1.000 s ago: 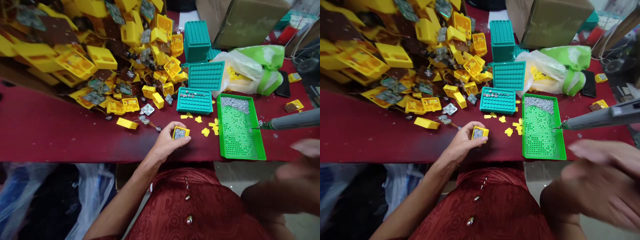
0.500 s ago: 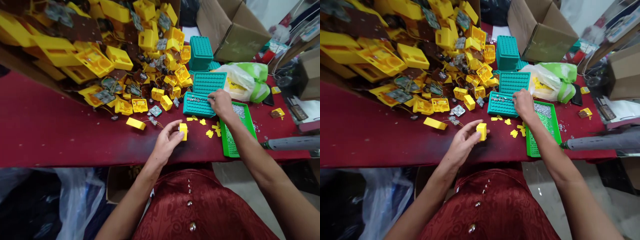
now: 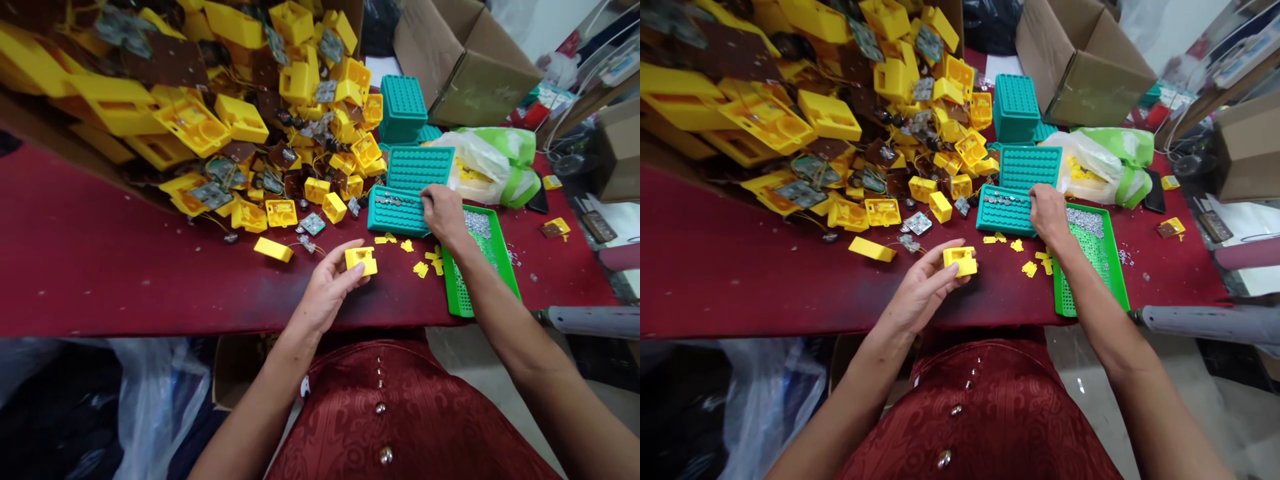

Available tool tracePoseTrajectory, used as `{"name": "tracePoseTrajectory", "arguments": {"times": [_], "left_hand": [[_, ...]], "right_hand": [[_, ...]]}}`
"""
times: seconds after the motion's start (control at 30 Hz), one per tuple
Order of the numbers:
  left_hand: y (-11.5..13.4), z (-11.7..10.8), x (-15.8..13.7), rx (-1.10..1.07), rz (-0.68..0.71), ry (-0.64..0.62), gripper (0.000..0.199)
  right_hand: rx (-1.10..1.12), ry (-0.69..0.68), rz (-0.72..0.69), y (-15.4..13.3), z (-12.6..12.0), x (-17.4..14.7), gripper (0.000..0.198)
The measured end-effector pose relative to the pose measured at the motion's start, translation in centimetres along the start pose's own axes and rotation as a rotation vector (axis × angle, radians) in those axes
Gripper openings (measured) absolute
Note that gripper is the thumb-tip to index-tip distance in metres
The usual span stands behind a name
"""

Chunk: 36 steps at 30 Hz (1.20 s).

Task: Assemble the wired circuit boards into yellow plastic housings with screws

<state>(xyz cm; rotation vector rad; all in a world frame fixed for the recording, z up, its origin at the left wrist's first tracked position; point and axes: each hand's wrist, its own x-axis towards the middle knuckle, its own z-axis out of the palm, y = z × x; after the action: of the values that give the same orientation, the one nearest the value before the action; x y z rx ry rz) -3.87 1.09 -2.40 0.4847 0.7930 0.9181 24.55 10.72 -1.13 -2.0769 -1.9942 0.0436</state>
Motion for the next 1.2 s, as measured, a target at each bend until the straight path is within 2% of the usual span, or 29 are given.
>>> {"name": "tracePoseTrajectory", "arguments": {"times": [0.23,0.43,0.53,0.63,0.67,0.73,0.83,0.9,1.0,1.1,1.2], "left_hand": [[0.3,0.3,0.6,0.117,-0.002,-0.019,0.057],[-0.2,-0.1,0.8,0.140,0.004,-0.001,0.044],[-0.3,-0.3,0.7,0.139,0.017,-0.003,0.046],[-0.3,-0.6,0.7,0.170,0.032,0.028,0.047],[-0.4,-0.7,0.7,0.191,0.044,0.042,0.046],[-0.5,-0.7,0.8,0.240,0.083,0.064,0.044],[-1.0,-0.5,1.0,0.321,0.154,0.079,0.044],[-1.4,-0.3,0.9,0.388,0.184,0.088,0.044],[-1.7,0.0,0.3,0.529,0.221,0.141,0.044],[-1.7,0.3,-0.3,0.626,0.235,0.192,0.048],[-1.4,0.4,-0.3,0.587,0.192,0.165,0.049]], "right_hand": [[-0.042,-0.011,0.023,-1.6,-0.1,-0.1,0.026],[-0.047,-0.087,0.062,-1.6,0.2,0.6,0.021],[-0.019,-0.052,0.049,-2.1,-0.6,0.4,0.016],[0.096,-0.006,-0.025,-4.2,-2.1,-2.1,0.015],[0.218,0.014,-0.067,-5.3,-2.5,-3.4,0.014],[0.453,-0.027,-0.135,-7.6,-2.9,-6.2,0.014],[0.648,-0.089,-0.117,-10.4,-2.1,-9.4,0.015],[0.680,-0.101,-0.093,-11.5,-1.1,-10.2,0.015],[0.604,-0.093,-0.094,-11.9,0.1,-10.4,0.014],[0.525,-0.047,-0.134,-11.6,0.0,-10.5,0.016],[0.588,-0.013,-0.127,-10.9,-0.5,-10.8,0.020]]}}
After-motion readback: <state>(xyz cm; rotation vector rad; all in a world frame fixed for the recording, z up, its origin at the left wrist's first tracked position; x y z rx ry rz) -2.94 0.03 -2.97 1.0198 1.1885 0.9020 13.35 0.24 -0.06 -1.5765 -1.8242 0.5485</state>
